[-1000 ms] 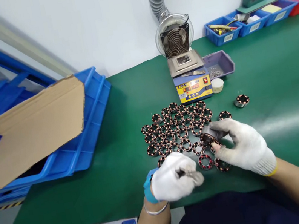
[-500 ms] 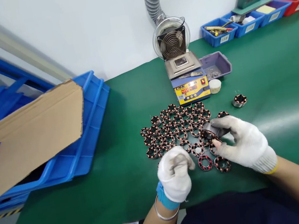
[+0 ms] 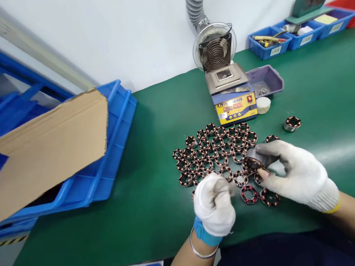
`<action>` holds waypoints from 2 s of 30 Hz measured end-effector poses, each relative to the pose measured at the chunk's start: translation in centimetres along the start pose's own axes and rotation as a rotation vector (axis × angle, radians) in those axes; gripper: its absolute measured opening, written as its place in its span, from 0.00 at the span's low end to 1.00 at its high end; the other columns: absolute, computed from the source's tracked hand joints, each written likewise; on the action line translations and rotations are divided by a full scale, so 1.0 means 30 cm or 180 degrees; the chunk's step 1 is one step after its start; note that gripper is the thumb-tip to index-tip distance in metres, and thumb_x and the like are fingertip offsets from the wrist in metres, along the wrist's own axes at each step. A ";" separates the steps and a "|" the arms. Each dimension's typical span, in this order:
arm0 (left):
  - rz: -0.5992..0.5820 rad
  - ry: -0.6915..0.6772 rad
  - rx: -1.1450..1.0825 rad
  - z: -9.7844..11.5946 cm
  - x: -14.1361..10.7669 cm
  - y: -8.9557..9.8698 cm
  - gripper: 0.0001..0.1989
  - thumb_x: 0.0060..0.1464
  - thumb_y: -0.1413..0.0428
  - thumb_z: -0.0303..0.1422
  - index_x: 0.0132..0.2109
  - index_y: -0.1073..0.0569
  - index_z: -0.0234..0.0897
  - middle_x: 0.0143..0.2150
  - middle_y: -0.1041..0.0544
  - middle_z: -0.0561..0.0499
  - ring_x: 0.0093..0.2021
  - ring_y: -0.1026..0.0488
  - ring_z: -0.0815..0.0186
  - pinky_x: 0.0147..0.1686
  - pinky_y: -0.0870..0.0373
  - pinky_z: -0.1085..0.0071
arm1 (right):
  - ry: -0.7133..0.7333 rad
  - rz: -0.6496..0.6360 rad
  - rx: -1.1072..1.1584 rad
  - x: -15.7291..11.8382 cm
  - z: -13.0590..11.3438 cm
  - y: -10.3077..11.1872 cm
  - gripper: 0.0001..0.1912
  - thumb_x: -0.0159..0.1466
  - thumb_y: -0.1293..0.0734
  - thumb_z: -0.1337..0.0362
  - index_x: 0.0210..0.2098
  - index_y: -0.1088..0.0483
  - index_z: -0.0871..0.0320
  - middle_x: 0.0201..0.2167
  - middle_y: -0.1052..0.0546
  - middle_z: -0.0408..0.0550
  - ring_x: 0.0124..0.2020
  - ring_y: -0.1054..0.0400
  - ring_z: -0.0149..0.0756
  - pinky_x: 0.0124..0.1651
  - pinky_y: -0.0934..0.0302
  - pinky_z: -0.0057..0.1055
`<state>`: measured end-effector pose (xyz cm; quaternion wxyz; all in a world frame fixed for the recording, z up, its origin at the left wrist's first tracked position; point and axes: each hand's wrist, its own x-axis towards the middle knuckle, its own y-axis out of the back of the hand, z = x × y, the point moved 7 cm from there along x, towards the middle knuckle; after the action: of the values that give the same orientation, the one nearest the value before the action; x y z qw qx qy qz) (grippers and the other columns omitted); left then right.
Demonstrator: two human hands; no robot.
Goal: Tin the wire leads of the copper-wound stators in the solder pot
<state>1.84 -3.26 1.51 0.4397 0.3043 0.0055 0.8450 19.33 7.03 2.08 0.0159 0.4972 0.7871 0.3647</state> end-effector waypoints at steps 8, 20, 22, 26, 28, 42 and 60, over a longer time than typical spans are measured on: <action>-0.0406 -0.0314 0.0341 0.034 0.042 -0.055 0.11 0.63 0.47 0.31 0.30 0.33 0.40 0.25 0.30 0.53 0.25 0.31 0.67 0.27 0.35 0.69 | 0.0323 -0.0225 -0.0161 0.010 -0.056 -0.026 0.19 0.58 0.30 0.60 0.49 0.27 0.55 0.38 0.20 0.50 0.35 0.24 0.39 0.38 0.27 0.34; -0.0055 -0.0645 -0.0212 0.061 -0.013 -0.037 0.05 0.59 0.45 0.27 0.34 0.28 0.40 0.27 0.24 0.51 0.26 0.26 0.65 0.28 0.30 0.67 | -0.0060 0.0485 -0.0669 0.470 0.028 0.165 0.24 0.63 0.32 0.59 0.57 0.25 0.61 0.46 0.19 0.52 0.44 0.24 0.39 0.52 0.30 0.37; -0.0042 -0.0906 -0.0075 0.093 -0.008 -0.044 0.03 0.57 0.44 0.26 0.36 0.29 0.40 0.28 0.23 0.51 0.26 0.26 0.65 0.29 0.30 0.68 | 0.0142 0.0509 -0.1221 0.643 0.018 0.200 0.26 0.57 0.28 0.59 0.55 0.23 0.61 0.45 0.19 0.52 0.45 0.24 0.44 0.54 0.31 0.44; -0.0123 -0.1169 -0.0033 0.121 0.001 -0.048 0.04 0.56 0.44 0.27 0.40 0.29 0.39 0.30 0.21 0.50 0.27 0.25 0.65 0.30 0.29 0.67 | 0.0039 0.0065 -0.2355 0.918 0.042 0.198 0.30 0.59 0.29 0.55 0.60 0.26 0.57 0.49 0.20 0.55 0.51 0.27 0.54 0.54 0.35 0.50; -0.0118 -0.1166 -0.0016 0.116 0.004 -0.043 0.06 0.56 0.44 0.28 0.42 0.29 0.39 0.31 0.21 0.49 0.28 0.24 0.64 0.30 0.29 0.67 | -0.0026 -0.0222 -0.2685 1.001 0.058 0.172 0.31 0.62 0.30 0.53 0.62 0.28 0.56 0.52 0.22 0.57 0.53 0.28 0.55 0.53 0.37 0.49; 0.0005 -0.1119 0.0284 0.112 0.021 -0.030 0.16 0.61 0.43 0.35 0.54 0.31 0.35 0.37 0.19 0.43 0.34 0.20 0.58 0.34 0.23 0.63 | -0.0086 -0.1071 -0.3102 1.158 0.093 -0.006 0.28 0.57 0.23 0.59 0.53 0.26 0.69 0.53 0.25 0.69 0.60 0.35 0.62 0.59 0.48 0.60; 0.0131 -0.0403 0.0143 0.033 0.015 -0.042 0.20 0.55 0.39 0.30 0.55 0.28 0.39 0.44 0.19 0.43 0.45 0.20 0.54 0.47 0.22 0.56 | 0.0076 -0.0677 -0.2875 1.066 -0.058 0.094 0.29 0.58 0.28 0.52 0.57 0.24 0.53 0.48 0.21 0.56 0.50 0.27 0.55 0.50 0.35 0.51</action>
<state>3.10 -2.41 2.21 0.4148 0.3671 -0.0096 0.8325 4.69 32.14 15.82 0.2591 0.3527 0.5962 0.6731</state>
